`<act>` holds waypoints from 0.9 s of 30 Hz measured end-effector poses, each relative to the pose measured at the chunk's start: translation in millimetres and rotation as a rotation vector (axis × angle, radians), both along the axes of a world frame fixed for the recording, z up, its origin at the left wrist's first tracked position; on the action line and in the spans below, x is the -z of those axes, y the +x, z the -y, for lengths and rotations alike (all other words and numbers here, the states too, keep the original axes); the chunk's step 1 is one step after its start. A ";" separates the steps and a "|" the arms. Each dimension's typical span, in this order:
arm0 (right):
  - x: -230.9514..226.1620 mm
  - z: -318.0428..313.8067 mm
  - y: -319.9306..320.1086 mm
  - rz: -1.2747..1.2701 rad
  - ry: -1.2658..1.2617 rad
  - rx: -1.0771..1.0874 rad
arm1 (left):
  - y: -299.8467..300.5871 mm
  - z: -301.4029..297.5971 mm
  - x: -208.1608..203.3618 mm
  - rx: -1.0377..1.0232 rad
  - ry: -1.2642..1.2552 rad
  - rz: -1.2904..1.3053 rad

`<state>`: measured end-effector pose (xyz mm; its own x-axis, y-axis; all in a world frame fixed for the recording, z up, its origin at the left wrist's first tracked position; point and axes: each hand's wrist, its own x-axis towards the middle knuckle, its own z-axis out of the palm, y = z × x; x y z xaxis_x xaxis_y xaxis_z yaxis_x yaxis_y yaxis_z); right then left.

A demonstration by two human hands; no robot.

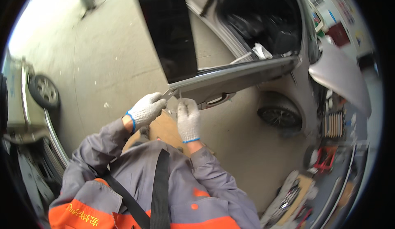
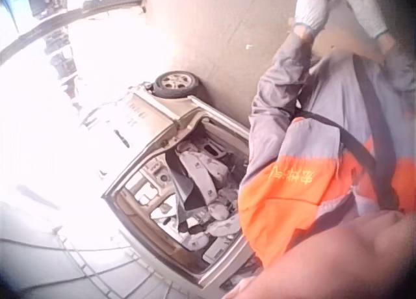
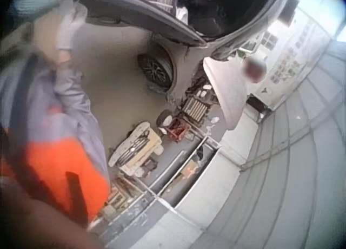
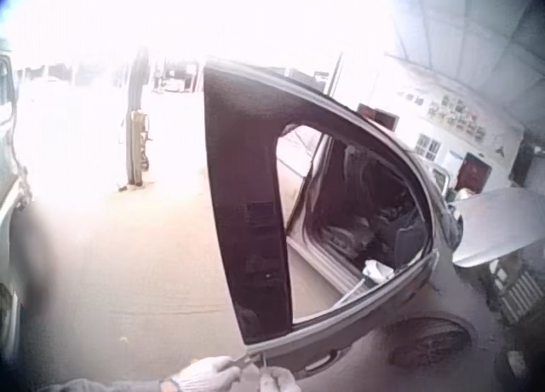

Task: The person installs a rubber weather seal onto the perimeter of a car door using a small metal pry tool. They carefully press the seal into place along the door frame, working around the edges and corners, then close the door to check the fit.

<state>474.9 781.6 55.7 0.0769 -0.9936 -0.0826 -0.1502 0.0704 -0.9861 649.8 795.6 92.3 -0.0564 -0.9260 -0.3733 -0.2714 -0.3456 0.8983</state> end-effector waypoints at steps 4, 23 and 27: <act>9.6 10.7 0.4 -0.128 -0.207 -0.021 | -3.0 0.5 -14.6 -0.030 0.155 -0.039; -6.7 -0.9 33.1 -0.521 -0.286 0.098 | 70.1 15.7 -31.4 0.272 0.411 -0.192; -14.8 -6.6 35.8 -0.624 -0.161 0.160 | 80.1 26.2 -8.9 0.409 0.388 -0.328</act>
